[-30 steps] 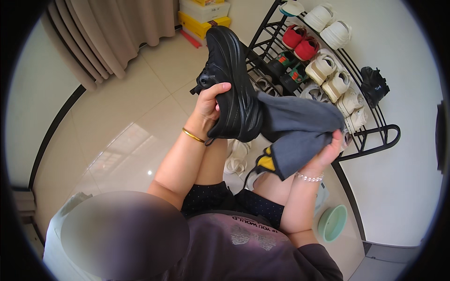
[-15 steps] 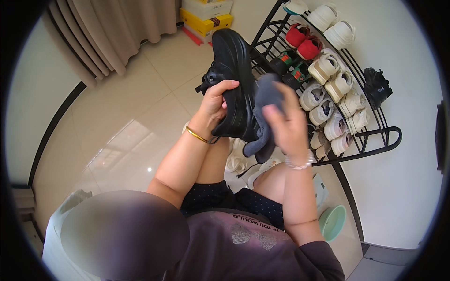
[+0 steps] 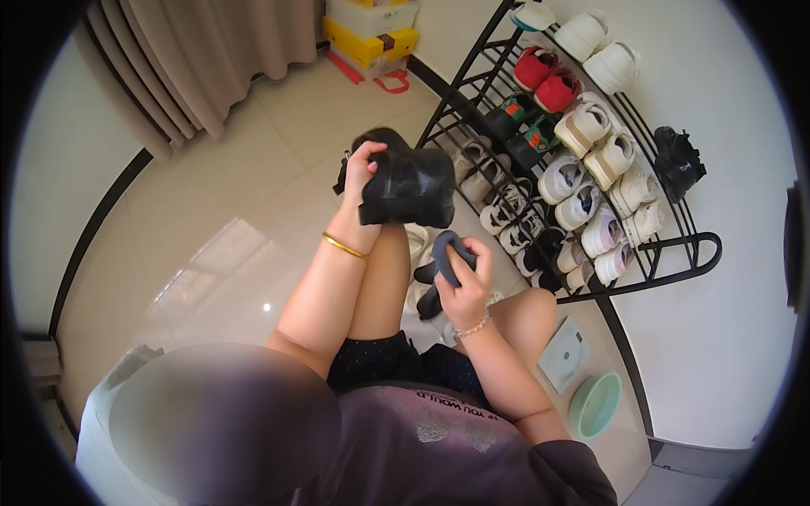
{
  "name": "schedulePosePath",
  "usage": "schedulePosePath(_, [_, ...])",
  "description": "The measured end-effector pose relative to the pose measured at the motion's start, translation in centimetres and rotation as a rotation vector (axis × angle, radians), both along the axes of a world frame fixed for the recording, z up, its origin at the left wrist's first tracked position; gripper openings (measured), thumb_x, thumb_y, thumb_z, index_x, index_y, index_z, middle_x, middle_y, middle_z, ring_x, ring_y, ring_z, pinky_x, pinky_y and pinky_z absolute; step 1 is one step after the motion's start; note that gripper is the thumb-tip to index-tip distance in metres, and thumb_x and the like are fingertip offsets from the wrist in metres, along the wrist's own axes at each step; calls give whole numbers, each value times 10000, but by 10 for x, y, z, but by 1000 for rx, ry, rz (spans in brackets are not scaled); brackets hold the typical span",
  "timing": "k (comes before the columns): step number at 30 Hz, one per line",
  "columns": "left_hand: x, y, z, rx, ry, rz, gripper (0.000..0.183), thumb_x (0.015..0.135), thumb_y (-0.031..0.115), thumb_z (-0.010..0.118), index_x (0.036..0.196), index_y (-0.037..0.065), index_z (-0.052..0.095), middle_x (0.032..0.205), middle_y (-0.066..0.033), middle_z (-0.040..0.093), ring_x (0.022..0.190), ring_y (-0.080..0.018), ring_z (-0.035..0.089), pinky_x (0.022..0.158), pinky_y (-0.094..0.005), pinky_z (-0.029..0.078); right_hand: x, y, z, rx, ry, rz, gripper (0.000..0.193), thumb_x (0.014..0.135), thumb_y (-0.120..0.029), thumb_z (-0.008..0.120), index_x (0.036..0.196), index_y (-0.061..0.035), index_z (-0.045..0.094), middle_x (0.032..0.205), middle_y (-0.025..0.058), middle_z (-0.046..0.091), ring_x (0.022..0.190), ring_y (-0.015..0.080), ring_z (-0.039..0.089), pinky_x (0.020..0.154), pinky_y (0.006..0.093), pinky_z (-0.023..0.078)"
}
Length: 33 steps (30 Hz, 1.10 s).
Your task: The person sits on the floor and wipes a white sandal with a grey cloth. They then pick up several pairs of shoes from the floor, including white sneakers, black sneakers, and red sneakers, and place them onto a multi-tiered shoe rack. Finally, they wipe a pair of black sneakers with the cloth.
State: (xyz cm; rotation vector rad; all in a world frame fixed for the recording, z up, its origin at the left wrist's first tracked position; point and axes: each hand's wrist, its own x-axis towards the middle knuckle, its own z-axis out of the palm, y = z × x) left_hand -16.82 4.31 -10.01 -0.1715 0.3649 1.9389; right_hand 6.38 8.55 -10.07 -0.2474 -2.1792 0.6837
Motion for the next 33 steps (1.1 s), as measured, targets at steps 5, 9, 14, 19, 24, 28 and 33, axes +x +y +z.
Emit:
schedulePosePath(5, [9,7,11,-153,-9,142,340,725,115,543,480,163,312,384,48,315,298,-89,323,325,-200,330,-22,-9,67,187,89,8,407,640,-86,678,1029,4,602,1060,180,462,946,316,476,812,365,408])
schedulePosePath(9, [19,7,23,-208,-37,129,281,719,102,549,524,132,349,404,38,329,314,-75,275,314,-182,261,-56,-10,85,329,-186,66,496,541,-62,721,1019,-36,588,1058,118,466,883,286,478,761,373,431])
schedulePosePath(14, [15,12,5,-317,2,183,191,713,61,541,616,92,379,446,0,357,347,-89,292,330,-187,250,-64,-7,59,432,-55,15,394,553,-106,738,922,-57,610,1015,80,499,787,249,508,636,323,459])
schedulePosePath(19, [23,18,14,-290,-3,207,163,728,25,517,674,52,366,509,-21,351,400,-108,342,359,-204,276,-63,7,58,294,52,-7,260,628,-73,697,874,-37,622,967,94,534,792,269,518,666,351,455])
schedulePosePath(24, [42,13,37,-215,292,41,300,801,322,610,725,100,423,649,-86,565,558,-177,529,536,-250,431,-59,16,56,34,182,-61,201,699,-76,679,866,17,617,947,132,533,833,282,523,735,342,435])
schedulePosePath(28, [56,-6,46,-261,1624,-153,359,851,374,575,855,20,514,666,43,436,618,-45,364,525,-215,324,-55,28,60,-132,212,-127,203,715,-87,680,865,35,617,942,128,535,840,258,529,732,317,438])
schedulePosePath(33, [58,-9,56,-219,1658,-98,309,922,266,470,773,-1,513,649,51,410,608,-35,344,505,-211,316,-54,42,59,-288,161,-66,214,723,-101,679,874,33,611,963,115,537,868,237,530,779,298,425])
